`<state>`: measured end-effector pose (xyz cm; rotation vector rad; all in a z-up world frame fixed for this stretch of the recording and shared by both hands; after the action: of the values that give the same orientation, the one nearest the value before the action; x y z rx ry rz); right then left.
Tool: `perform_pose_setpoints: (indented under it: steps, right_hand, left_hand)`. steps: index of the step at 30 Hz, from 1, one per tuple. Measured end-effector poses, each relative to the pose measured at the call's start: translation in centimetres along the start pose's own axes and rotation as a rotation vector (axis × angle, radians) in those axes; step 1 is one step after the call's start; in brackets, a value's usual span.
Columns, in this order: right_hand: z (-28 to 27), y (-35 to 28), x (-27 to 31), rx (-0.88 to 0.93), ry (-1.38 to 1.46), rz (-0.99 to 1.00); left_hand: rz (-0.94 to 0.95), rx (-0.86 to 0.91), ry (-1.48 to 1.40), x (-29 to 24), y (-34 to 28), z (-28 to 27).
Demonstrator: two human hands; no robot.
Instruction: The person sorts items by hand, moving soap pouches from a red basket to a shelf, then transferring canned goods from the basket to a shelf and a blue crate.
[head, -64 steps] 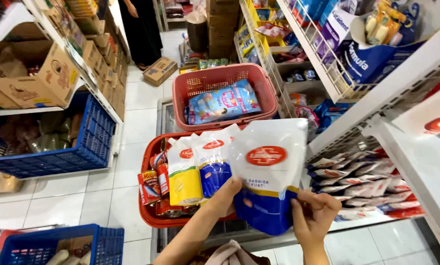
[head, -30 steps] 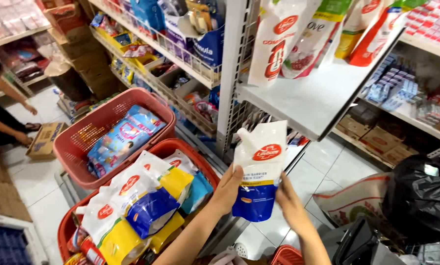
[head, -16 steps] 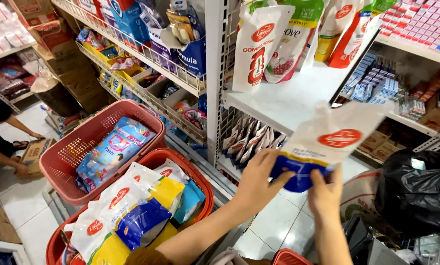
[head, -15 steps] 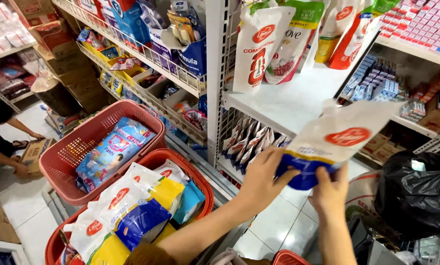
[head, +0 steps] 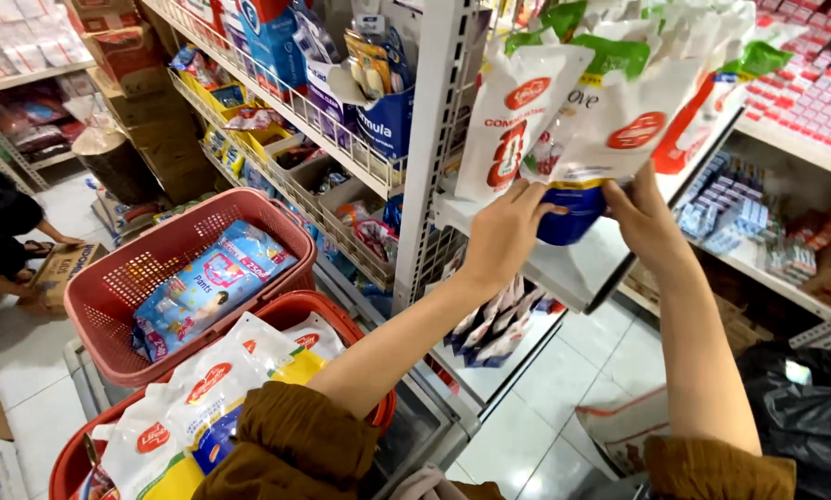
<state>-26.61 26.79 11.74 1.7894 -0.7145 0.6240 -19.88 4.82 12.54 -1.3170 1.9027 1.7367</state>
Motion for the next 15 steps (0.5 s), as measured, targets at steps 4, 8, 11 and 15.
perform_pose_setpoints:
  steps: [4, 8, 11, 15]
  right_hand:
    - [2.6, 3.6, -0.8, 0.100, -0.002, 0.075]
    - [3.9, 4.6, -2.6, 0.212, -0.007, 0.238]
    - [3.4, 4.6, -2.9, 0.262, 0.063, 0.232]
    - [2.5, 4.2, -3.4, 0.385, -0.196, 0.259]
  left_hand:
    - [0.011, -0.064, 0.074, 3.1, 1.3, 0.2]
    - [-0.098, 0.033, 0.152, 5.7, 1.1, 0.1]
    - [-0.081, 0.060, 0.132, 6.6, 0.7, -0.4]
    - [0.021, -0.030, 0.122, 6.6, 0.2, -0.4]
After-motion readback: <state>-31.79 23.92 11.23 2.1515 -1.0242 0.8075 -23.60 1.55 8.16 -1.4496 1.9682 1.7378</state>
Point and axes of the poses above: each hand's wrist, its own y-axis towards the middle knuckle, its own z-axis out of the palm, x = y × z, the point moved 5 cm from there along y, towards the middle knuckle, and after that the axes turned 14 degrees about -z, right-handed, at the moved point
